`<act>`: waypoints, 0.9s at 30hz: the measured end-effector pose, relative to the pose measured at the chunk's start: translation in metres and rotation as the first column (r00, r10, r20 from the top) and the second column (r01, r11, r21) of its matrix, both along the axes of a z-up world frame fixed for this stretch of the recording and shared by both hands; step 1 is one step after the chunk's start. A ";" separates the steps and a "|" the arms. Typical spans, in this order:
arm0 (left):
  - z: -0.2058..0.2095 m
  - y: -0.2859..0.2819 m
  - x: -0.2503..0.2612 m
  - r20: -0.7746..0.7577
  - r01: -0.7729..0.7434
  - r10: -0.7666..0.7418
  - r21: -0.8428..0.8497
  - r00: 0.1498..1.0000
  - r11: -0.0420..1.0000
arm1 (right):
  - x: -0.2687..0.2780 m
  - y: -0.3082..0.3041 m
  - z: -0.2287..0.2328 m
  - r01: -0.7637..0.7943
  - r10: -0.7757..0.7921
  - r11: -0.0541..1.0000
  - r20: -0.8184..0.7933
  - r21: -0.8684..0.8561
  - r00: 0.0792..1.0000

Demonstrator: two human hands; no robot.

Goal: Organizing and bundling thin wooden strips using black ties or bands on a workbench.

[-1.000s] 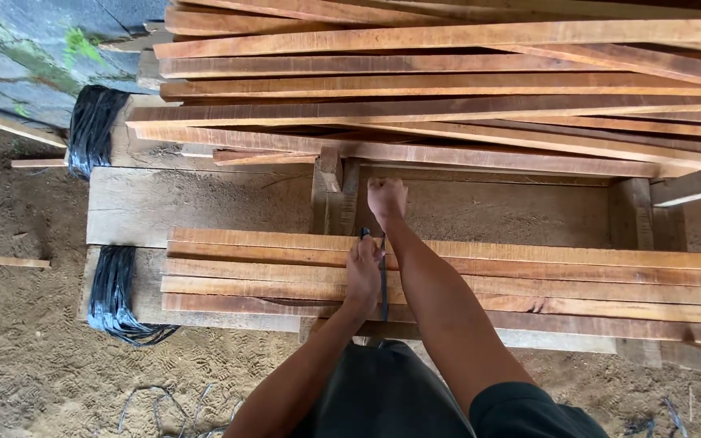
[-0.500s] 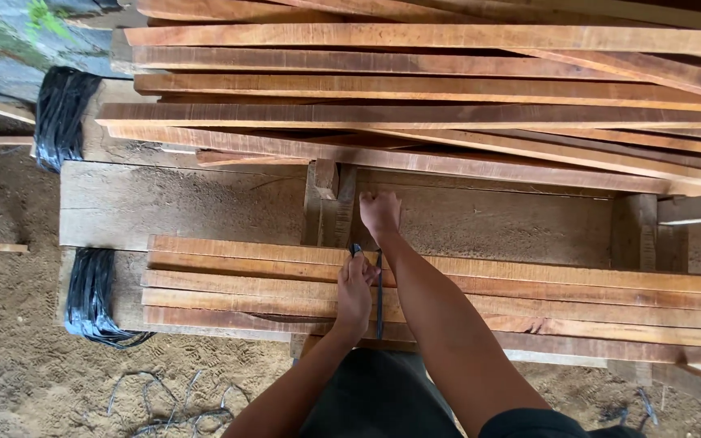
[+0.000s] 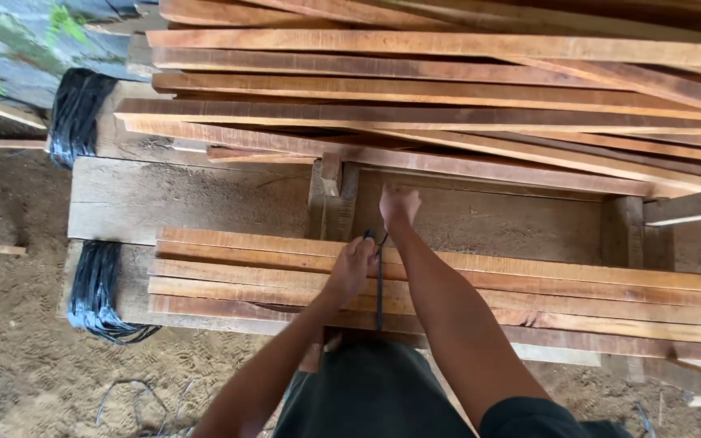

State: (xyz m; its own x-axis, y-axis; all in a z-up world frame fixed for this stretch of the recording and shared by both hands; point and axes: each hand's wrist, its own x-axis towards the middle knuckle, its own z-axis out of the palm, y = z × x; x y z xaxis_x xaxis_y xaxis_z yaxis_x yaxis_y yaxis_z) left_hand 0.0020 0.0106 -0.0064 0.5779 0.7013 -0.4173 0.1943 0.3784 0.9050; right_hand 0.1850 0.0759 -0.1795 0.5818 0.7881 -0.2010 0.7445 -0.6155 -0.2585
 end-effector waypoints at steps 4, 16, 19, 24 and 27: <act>-0.026 0.031 0.004 -0.063 0.160 -0.158 0.032 0.986 0.987 | 0.033 -0.021 0.001 -0.027 0.028 0.999 0.069 -0.025 0.997; -0.085 0.080 0.028 -0.174 0.072 -0.048 0.134 0.984 0.988 | -0.040 -0.154 0.173 0.642 0.002 0.723 -0.930 0.256 0.369; -0.092 0.081 0.031 -0.052 -0.028 0.030 0.046 0.998 0.999 | -0.043 -0.161 0.176 0.364 0.014 0.880 -0.782 0.306 0.623; -0.116 0.086 0.037 -0.278 0.208 -0.091 0.427 0.956 0.880 | -0.060 -0.163 0.211 -0.140 0.277 0.949 -0.532 0.283 0.801; -0.118 0.083 0.039 -0.088 -0.068 0.079 0.119 0.993 0.991 | -0.063 -0.160 0.198 -0.317 0.362 0.932 -0.385 0.178 0.849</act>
State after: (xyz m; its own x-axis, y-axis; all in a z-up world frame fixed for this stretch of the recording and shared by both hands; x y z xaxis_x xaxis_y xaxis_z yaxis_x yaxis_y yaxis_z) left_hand 0.0408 0.0933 -0.1241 0.4860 0.7869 -0.3803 0.2545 0.2889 0.9229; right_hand 0.1223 -0.0845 0.0184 0.1594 0.9509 -0.2652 0.7177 -0.2961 -0.6303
